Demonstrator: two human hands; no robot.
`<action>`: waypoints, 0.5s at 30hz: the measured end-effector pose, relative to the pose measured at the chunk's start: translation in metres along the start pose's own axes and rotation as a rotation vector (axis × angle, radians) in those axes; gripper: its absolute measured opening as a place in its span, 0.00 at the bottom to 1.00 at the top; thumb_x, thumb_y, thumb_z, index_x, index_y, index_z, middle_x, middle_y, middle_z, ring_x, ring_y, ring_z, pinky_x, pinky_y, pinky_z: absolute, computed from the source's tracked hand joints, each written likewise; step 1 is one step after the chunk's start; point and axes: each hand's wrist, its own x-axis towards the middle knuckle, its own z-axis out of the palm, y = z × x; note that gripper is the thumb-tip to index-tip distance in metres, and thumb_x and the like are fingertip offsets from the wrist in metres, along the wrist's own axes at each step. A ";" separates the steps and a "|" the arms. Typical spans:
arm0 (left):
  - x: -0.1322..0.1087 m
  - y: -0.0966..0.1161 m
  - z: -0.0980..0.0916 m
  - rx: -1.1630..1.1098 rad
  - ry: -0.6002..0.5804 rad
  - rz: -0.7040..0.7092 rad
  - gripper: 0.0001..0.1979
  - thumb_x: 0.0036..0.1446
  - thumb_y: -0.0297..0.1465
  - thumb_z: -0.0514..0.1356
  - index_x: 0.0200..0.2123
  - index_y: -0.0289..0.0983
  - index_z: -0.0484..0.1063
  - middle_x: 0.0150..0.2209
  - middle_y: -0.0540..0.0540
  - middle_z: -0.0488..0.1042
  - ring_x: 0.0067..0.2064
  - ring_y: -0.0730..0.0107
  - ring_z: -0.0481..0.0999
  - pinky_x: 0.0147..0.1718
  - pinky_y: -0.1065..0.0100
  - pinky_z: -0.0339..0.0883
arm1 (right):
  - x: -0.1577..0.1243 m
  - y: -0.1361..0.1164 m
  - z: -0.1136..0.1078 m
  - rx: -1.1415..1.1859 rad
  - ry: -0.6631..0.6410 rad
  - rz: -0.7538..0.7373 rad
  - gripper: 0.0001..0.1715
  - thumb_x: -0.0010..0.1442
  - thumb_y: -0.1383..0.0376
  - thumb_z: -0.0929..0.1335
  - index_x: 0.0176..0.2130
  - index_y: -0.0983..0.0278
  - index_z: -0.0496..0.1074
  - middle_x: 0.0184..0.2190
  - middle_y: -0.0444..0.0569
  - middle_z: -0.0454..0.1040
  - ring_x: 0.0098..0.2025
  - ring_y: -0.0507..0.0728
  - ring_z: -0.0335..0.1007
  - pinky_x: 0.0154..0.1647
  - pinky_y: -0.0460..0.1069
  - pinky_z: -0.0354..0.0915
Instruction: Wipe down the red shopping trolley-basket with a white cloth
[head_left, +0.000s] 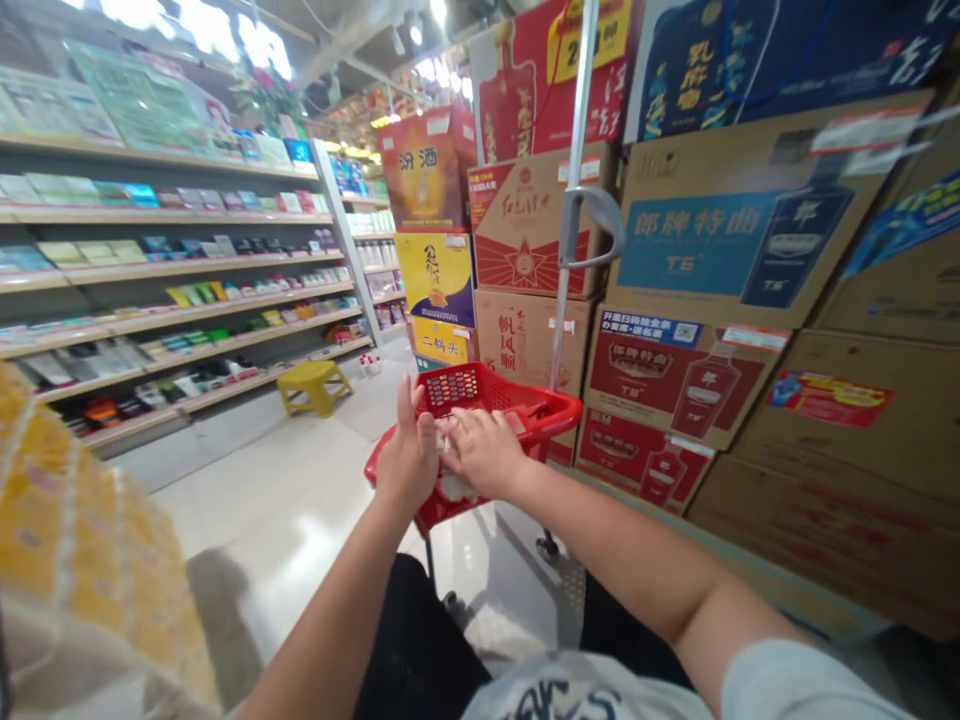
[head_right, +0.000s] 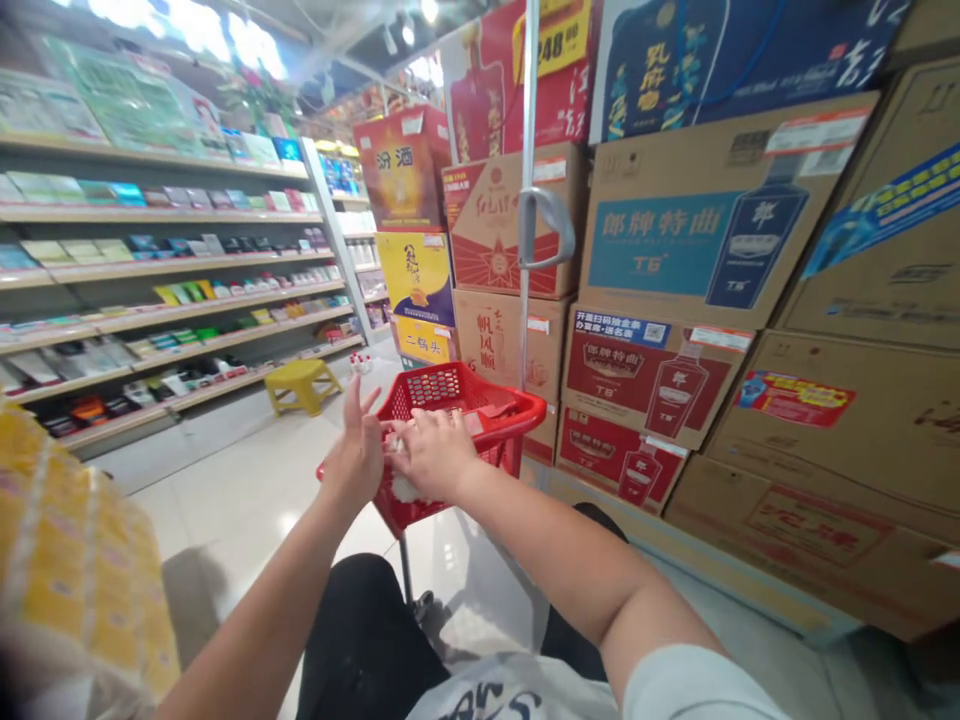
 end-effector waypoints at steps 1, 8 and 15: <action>0.004 -0.002 -0.002 0.093 -0.026 -0.034 0.30 0.64 0.46 0.34 0.66 0.44 0.33 0.62 0.41 0.58 0.50 0.60 0.73 0.42 0.61 0.68 | -0.003 -0.001 0.006 -0.020 0.018 -0.025 0.24 0.66 0.53 0.58 0.55 0.60 0.65 0.57 0.53 0.64 0.55 0.63 0.59 0.55 0.62 0.54; 0.007 -0.002 -0.008 0.585 -0.464 0.077 0.36 0.63 0.47 0.29 0.45 0.39 0.72 0.38 0.40 0.77 0.42 0.54 0.76 0.37 0.60 0.67 | -0.034 0.017 0.008 0.006 0.177 -0.255 0.25 0.58 0.67 0.62 0.55 0.69 0.66 0.54 0.54 0.66 0.57 0.62 0.55 0.60 0.56 0.51; -0.010 0.009 0.003 0.702 -0.290 0.170 0.31 0.64 0.47 0.33 0.42 0.41 0.73 0.32 0.42 0.77 0.35 0.54 0.77 0.29 0.63 0.64 | -0.024 0.040 -0.022 -0.092 0.079 0.127 0.15 0.61 0.64 0.62 0.45 0.62 0.72 0.42 0.51 0.72 0.45 0.60 0.63 0.48 0.56 0.58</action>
